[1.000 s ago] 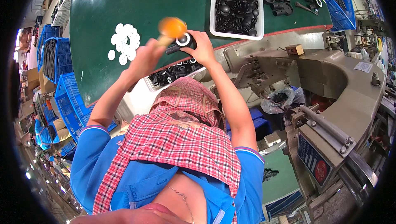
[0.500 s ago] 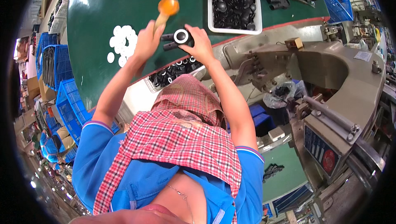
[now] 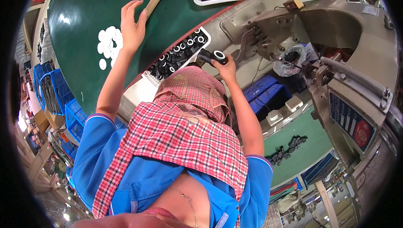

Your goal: The person assembles small black plastic components with white circular inserts at a workbench. They repeatedly pick up black parts, place white inserts into them, use a rubber mallet to tap the inserts into place, and then place the assembled units into a white tray. The person also handles a large white bag, pouring additional black parts onto the table.

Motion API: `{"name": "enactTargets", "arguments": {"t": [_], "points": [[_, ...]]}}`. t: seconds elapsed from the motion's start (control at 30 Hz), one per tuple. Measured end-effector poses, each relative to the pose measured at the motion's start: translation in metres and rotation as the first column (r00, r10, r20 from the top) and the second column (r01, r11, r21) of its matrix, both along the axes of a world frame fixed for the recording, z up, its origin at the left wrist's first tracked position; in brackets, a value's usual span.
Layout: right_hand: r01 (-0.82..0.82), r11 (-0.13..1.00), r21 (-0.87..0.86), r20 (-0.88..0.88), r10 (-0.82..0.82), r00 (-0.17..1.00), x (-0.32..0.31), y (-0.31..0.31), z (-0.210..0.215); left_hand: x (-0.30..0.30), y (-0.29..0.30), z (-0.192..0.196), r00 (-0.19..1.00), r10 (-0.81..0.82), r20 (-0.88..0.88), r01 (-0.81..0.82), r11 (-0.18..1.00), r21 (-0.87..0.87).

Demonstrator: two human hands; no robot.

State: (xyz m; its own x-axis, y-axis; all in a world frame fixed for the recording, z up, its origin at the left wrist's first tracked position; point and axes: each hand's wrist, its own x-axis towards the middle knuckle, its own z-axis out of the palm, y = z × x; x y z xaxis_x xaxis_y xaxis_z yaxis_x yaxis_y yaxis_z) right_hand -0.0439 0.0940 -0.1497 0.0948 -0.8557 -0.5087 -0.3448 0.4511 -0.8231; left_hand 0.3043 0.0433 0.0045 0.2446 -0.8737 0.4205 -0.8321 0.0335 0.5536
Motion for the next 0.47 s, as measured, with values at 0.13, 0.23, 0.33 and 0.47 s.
{"name": "enactTargets", "arguments": {"t": [0.13,0.23,0.33,0.47], "points": [[-0.226,0.964,0.140,0.057,0.221,0.974,0.036,0.033,-0.048,-0.018,0.032,0.014,0.998,-0.007,-0.057,0.010,0.999,0.047],[-0.296,0.954,-0.052,0.181,0.300,0.936,0.068,0.062,-0.024,-0.038,0.056,0.007,0.996,-0.050,-0.068,0.053,0.998,0.039],[-0.340,0.939,-0.054,0.080,0.343,0.936,0.027,0.084,0.017,-0.075,0.084,0.000,0.990,-0.138,-0.028,0.140,0.986,0.094],[-0.064,0.987,-0.147,-0.113,0.047,0.992,-0.094,0.166,0.030,-0.134,0.121,-0.048,0.882,-0.440,-0.169,0.464,0.872,0.153]]}}
